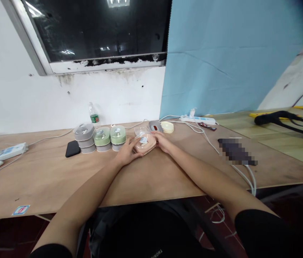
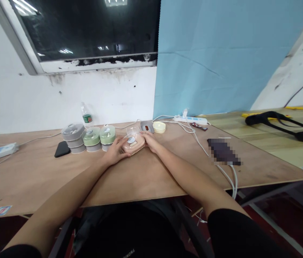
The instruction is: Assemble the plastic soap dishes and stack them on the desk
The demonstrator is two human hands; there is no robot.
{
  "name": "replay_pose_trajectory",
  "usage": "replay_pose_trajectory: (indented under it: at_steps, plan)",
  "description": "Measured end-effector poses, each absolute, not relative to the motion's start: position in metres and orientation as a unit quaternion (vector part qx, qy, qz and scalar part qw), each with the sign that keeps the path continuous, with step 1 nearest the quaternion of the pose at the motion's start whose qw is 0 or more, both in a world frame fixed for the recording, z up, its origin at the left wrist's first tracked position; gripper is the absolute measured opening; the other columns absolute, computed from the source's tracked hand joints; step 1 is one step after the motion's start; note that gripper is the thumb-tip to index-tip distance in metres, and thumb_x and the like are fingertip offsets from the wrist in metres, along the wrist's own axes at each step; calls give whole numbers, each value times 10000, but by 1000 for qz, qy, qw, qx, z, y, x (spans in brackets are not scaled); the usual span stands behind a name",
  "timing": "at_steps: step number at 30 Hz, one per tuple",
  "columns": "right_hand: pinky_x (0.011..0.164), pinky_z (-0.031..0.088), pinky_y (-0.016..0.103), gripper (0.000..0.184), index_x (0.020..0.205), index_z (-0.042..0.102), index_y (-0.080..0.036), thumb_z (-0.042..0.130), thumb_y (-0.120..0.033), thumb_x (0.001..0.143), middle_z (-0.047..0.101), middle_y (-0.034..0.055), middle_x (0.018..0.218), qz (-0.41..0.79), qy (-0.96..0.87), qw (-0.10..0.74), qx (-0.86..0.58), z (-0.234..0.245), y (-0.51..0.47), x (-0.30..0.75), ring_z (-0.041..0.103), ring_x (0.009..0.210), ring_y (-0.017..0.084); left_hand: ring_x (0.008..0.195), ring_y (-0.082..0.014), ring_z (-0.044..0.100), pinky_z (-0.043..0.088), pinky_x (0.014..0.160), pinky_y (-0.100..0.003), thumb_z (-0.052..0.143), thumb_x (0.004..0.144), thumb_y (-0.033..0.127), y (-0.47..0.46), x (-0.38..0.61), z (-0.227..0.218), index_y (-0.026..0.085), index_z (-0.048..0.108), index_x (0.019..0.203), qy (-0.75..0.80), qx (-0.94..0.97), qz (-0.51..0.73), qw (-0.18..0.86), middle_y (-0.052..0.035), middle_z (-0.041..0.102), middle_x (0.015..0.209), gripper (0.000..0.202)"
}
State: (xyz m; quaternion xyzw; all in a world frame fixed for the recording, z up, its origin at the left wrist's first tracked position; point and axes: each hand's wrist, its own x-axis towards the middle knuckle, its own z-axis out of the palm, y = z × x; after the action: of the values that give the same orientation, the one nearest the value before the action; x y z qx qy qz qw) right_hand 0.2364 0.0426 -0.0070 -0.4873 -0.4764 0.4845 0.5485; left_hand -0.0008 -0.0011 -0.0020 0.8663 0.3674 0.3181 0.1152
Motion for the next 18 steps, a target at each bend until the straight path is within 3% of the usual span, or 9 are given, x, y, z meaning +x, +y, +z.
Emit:
replay_pose_trajectory:
  at_steps: [5,10,15,18]
  plan:
    - [461,421,225,312,957,683,-214,562,-286,678,668,2,747,438,-544,497,-515,-12,46,243,571,591,144,1271,-300,464,391,1052,-456,641,790,555,-3,-2,-1,271,355,1453,369,883,256,137,-131,423,1405,776]
    - [460,404,215,331,969,681,-218,569,-295,666,657,-4,757,443,-535,519,-498,-12,46,243,563,604,141,1228,-295,500,412,1021,-452,656,785,529,-2,-3,0,277,300,1476,360,885,255,150,-119,481,1363,817]
    - [480,402,208,366,986,665,-222,602,-261,628,643,-16,744,467,-483,567,-476,-9,46,242,548,595,125,1154,-283,552,459,971,-437,664,808,435,-2,-2,-3,295,263,1487,362,887,250,137,-122,475,1334,801]
    - [507,416,208,358,972,657,-216,613,-240,617,645,-19,746,490,-447,597,-452,-5,46,241,557,617,124,1226,-295,503,458,984,-439,638,830,455,-3,-1,-1,305,251,1489,359,888,270,98,-131,380,1415,779]
